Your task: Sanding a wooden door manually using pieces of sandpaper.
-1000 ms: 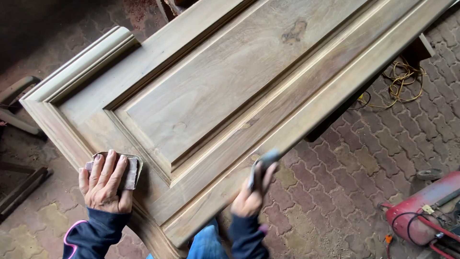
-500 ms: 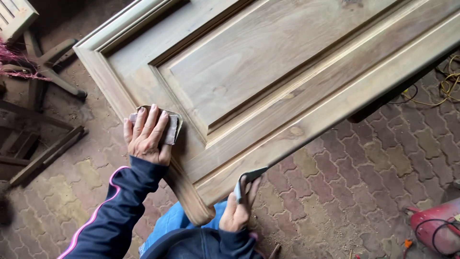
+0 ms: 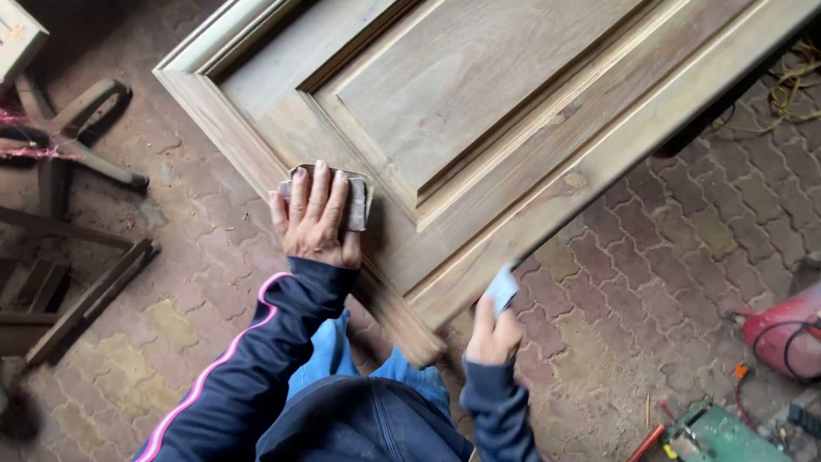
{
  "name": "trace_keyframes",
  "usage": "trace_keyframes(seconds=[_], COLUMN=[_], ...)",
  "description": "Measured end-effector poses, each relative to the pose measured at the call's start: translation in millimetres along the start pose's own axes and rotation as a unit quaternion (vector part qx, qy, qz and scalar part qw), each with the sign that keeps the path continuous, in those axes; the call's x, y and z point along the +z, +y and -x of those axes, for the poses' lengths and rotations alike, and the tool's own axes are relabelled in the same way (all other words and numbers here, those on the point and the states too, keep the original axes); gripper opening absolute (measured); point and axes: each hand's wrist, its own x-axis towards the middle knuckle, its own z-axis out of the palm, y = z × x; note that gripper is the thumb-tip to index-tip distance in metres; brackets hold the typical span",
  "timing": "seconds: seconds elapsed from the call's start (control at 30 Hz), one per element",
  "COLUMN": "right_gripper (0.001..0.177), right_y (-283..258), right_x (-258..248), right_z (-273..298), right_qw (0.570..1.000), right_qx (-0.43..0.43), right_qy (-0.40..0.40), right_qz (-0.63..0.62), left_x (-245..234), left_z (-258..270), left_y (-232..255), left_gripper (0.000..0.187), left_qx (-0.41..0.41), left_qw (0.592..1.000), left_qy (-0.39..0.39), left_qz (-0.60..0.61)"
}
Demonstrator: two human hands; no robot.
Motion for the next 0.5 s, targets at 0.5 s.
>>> trace_keyframes(seconds=[0.5], right_gripper=[0.027], right_y=[-50], right_x=[2], right_z=[-77], right_qw=[0.973], right_qx=[-0.181], right_qy=[0.104], right_qz=[-0.094], left_x=[1], left_z=[0], left_y=[-10], left_gripper=[0.06], left_qx=[0.049], left_qw=[0.997], left_qy=[-0.009], left_qz=[0.051])
